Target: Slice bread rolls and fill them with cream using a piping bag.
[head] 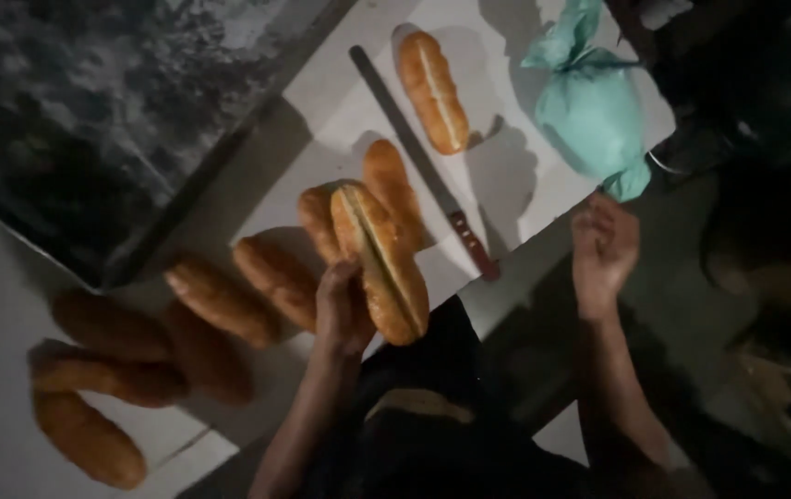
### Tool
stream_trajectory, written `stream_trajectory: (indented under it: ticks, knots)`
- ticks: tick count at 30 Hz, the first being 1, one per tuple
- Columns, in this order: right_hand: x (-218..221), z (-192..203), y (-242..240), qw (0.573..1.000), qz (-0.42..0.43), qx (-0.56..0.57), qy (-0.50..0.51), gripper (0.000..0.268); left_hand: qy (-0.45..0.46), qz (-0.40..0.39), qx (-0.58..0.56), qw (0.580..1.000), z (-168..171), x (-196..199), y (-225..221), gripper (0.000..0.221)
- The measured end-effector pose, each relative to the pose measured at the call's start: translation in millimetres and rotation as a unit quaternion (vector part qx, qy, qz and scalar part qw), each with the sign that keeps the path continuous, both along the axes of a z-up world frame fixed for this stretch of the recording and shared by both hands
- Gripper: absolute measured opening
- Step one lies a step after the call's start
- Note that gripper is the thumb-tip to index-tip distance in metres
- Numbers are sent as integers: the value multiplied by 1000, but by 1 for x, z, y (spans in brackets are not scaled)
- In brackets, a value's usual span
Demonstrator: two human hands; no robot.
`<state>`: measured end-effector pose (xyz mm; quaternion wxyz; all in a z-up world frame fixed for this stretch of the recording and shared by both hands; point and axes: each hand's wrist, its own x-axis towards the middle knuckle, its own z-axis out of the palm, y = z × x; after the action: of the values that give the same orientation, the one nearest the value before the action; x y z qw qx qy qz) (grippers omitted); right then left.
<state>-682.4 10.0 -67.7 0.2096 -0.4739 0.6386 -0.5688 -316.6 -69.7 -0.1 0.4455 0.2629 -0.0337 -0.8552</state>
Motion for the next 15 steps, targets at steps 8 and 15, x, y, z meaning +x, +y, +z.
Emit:
stream_trajectory:
  ticks: [8, 15]
  knots:
    - [48, 66, -49, 972, 194, 126, 41, 58, -59, 22, -21, 998, -65, -130, 11, 50]
    - [58, 77, -79, 958, 233, 79, 151, 46, -110, 101, -42, 988, -16, -147, -2, 60]
